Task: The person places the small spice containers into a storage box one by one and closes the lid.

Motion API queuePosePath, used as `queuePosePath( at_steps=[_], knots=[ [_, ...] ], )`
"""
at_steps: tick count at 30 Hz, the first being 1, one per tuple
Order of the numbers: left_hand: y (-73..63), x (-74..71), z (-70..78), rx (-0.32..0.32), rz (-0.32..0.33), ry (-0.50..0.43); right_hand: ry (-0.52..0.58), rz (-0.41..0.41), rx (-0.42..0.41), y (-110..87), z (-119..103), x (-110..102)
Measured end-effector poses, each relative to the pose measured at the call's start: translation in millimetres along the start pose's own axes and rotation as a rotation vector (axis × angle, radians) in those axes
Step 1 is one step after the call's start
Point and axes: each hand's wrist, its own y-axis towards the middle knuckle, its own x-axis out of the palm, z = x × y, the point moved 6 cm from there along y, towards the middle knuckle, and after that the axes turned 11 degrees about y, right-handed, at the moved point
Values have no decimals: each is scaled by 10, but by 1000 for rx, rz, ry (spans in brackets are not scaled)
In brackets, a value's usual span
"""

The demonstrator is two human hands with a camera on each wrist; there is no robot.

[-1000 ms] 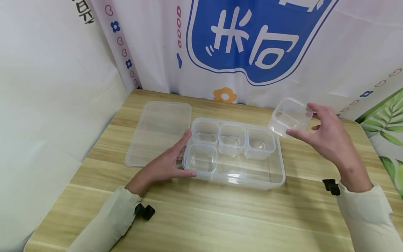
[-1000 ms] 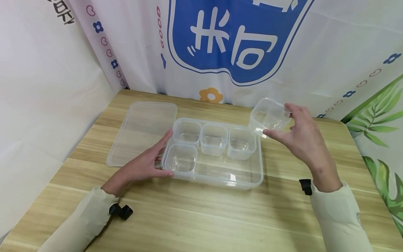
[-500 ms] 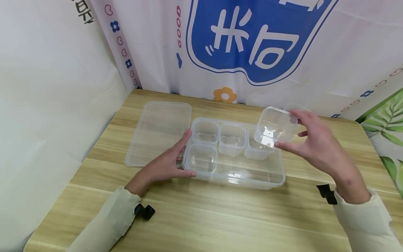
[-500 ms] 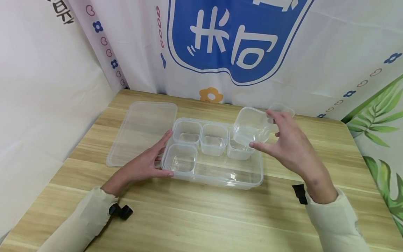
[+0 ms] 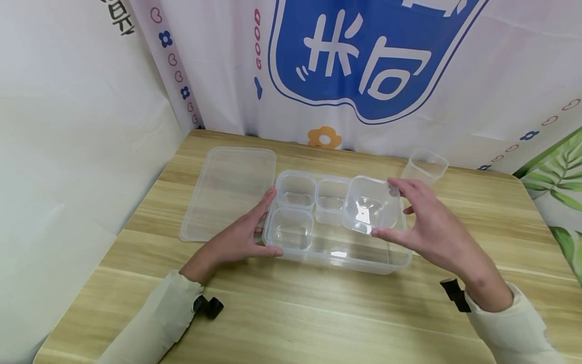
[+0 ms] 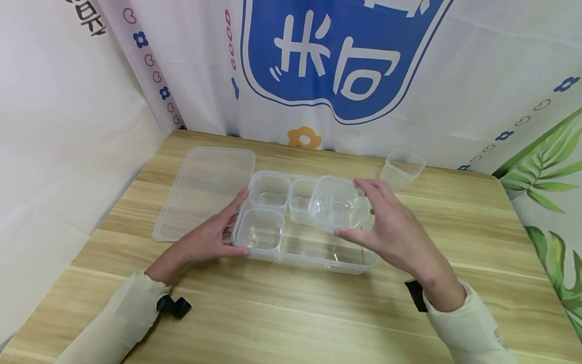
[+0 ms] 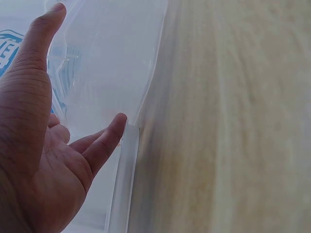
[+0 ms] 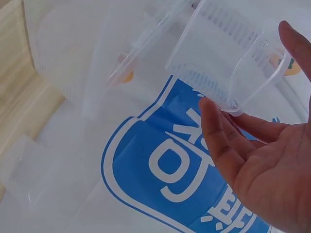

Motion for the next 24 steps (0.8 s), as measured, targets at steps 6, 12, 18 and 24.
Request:
queuePosePath(
  at_steps=[6,12,18,24],
  knots=[
    [5,-1,11,4,0,-4,-10,-16,-42,-29,-59,83],
    [-4,7,18,10,0,-10,-8,-57,-44,-50,-51,186],
    [-2,10,26,11,1,-14,-15,-85,-52,-54,-32,272],
    [-9,0,13,2,-2,-7,24,-110,-58,-46,-11,383]
  ],
)
